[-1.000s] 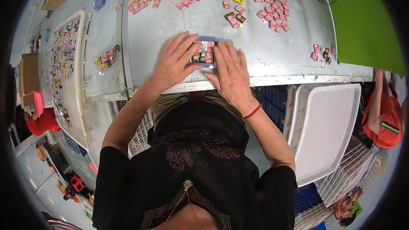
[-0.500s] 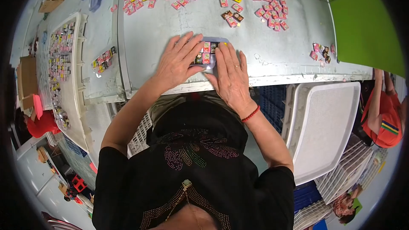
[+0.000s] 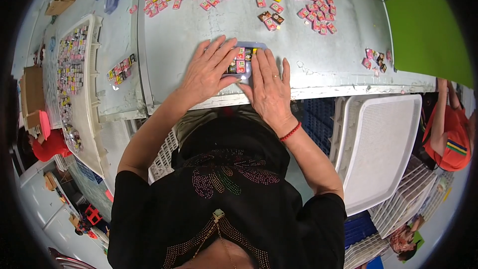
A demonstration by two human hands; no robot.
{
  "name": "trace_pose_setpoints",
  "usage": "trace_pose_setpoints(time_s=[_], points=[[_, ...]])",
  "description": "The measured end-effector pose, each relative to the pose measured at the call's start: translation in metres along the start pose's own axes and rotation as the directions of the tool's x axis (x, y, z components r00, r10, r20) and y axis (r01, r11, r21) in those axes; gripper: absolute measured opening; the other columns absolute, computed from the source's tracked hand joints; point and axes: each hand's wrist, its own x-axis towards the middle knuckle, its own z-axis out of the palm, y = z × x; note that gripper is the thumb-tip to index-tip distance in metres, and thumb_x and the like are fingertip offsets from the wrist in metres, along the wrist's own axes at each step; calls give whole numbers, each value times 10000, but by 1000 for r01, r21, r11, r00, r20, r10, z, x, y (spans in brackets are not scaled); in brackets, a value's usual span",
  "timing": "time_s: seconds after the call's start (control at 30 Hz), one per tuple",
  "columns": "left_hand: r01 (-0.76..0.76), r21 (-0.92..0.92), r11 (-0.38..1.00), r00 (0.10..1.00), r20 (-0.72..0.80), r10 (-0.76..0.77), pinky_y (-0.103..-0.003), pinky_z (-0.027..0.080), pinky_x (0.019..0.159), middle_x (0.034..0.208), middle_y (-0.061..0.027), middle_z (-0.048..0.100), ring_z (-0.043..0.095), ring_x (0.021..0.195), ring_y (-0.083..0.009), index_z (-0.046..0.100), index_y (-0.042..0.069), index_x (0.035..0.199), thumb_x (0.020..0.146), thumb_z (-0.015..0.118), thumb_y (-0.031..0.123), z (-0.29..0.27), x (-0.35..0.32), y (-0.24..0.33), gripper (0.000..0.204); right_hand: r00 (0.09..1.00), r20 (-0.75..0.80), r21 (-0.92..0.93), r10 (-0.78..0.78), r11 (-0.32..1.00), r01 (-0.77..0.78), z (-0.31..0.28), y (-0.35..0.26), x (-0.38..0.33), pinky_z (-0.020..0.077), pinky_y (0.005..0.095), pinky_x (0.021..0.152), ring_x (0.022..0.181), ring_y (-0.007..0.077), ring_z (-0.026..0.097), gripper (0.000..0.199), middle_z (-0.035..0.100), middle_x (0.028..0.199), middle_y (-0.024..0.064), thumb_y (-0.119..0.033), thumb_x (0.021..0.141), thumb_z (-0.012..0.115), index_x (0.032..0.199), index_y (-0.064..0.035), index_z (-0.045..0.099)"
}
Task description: Sort small colorful plastic pieces into individual slots within a clear plastic container.
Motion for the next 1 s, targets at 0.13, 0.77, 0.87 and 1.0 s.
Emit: trace_pose_setpoints(time_s=[0.13,0.77,0.87,1.0], points=[[8,-8,1000,1000,20,-8,-494,317,1051,1447,-140,427,393,1321,-359,490,-14,1321,738,744,322,-3,1,-1,719,1000,7,26,16,1000,-16,-2,-2,2,232,557,1118,1382,330,363,722,406,1452,185,-418,880,620,1404,29,404],[217,-13,976,916,-342,-209,-393,447,948,1189,-103,585,530,1132,-287,595,4,1151,758,738,74,2,-13,-15,425,988,-145,183,53,983,-26,-2,24,34,360,469,1026,1220,377,457,556,541,1257,169,-218,823,730,1294,-1,529],[188,32,982,909,-383,-161,-388,461,935,1193,-90,582,542,1117,-275,616,21,1118,739,750,79,6,-15,-19,407,997,-72,202,-28,978,42,-5,30,40,362,471,1023,1219,373,464,554,538,1262,177,-223,820,732,1280,5,525],[249,-48,967,851,-465,-242,-362,471,905,1099,-66,611,560,1070,-253,671,47,952,719,738,90,6,-14,-25,246,995,-80,229,-66,970,83,-2,22,44,371,463,1015,1209,363,478,525,542,1258,183,-205,810,742,1246,7,539]])
